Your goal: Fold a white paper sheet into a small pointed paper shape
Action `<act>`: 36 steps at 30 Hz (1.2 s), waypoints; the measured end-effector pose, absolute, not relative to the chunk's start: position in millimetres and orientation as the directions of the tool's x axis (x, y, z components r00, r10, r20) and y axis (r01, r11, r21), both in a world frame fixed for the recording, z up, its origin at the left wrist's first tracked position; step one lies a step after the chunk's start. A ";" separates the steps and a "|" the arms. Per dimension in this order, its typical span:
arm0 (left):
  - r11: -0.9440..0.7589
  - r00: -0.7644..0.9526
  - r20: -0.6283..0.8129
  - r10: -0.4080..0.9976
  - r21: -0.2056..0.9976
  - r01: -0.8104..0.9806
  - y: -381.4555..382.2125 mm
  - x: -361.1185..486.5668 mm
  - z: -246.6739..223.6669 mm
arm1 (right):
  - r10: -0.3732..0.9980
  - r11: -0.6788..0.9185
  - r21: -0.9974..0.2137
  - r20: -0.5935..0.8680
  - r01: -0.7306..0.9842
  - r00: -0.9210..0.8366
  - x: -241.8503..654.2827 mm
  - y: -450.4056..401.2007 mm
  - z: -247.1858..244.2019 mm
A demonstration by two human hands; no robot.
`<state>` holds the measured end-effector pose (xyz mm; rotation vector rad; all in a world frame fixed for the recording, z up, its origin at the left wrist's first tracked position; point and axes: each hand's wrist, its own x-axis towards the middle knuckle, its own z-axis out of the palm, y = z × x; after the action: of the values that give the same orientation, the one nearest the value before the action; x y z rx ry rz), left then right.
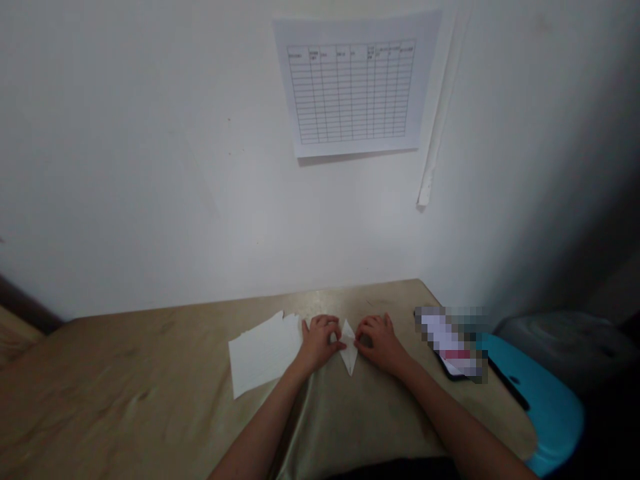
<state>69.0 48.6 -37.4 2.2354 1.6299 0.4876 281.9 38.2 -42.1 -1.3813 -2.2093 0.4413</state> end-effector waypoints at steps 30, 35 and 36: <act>-0.366 0.421 -0.027 0.907 0.447 0.816 39.1 60.4 -32.8 | 0.902 0.431 -0.481 0.230 0.763 -0.364 283.3 38.6 -45.7; -0.350 0.395 0.014 0.919 0.490 0.798 46.7 54.3 -33.9 | 0.890 0.456 -0.489 0.236 0.744 -0.391 286.3 36.3 -41.1; -0.347 0.386 0.024 0.922 0.497 0.796 47.5 53.6 -34.1 | 0.889 0.458 -0.490 0.232 0.742 -0.395 286.7 36.2 -40.8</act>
<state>53.6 47.5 -34.1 2.2450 1.4829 0.4233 286.7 36.2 -40.8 -1.3627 -2.2509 0.4273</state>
